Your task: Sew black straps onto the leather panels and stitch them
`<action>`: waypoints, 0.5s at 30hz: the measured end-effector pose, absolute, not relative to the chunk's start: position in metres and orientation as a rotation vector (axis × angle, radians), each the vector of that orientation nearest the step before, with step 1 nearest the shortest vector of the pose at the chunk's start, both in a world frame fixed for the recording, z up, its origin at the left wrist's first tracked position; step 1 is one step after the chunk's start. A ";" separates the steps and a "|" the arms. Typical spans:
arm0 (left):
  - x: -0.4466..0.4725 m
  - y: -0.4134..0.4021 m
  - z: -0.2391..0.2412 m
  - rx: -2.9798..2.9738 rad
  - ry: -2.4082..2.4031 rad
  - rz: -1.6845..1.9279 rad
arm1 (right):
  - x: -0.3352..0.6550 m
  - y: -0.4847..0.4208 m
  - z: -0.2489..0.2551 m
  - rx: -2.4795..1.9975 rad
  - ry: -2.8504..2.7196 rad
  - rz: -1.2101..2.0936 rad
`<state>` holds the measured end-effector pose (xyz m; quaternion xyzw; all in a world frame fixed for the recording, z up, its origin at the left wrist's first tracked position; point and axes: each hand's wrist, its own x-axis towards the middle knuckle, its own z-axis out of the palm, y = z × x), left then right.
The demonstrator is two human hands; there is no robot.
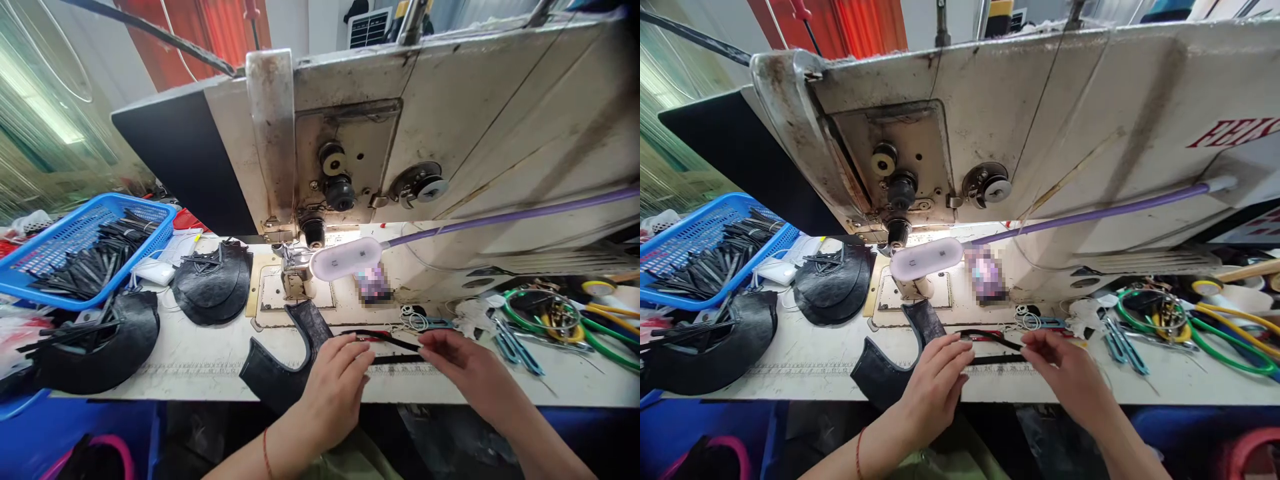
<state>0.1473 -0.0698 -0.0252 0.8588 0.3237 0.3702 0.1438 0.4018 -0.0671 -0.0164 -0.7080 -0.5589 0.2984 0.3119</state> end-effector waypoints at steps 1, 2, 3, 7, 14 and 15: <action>0.157 -0.067 -0.019 2.466 0.942 1.095 | 0.388 -0.073 -0.005 -1.793 -1.509 0.789; 0.166 -0.065 -0.014 2.445 0.950 1.119 | 0.374 -0.079 0.005 -1.713 -1.542 0.779; 0.174 -0.063 -0.009 2.410 0.954 1.141 | 0.362 -0.085 0.013 -1.643 -1.575 0.773; 0.175 -0.055 0.002 2.145 0.942 1.240 | 0.358 -0.094 0.014 -1.605 -1.510 0.685; 0.134 -0.036 0.010 1.043 1.126 0.934 | 0.504 -0.071 -0.046 -2.400 -1.433 0.036; 0.134 -0.035 0.009 0.937 1.123 0.909 | 0.519 -0.067 -0.053 -2.429 -1.431 0.006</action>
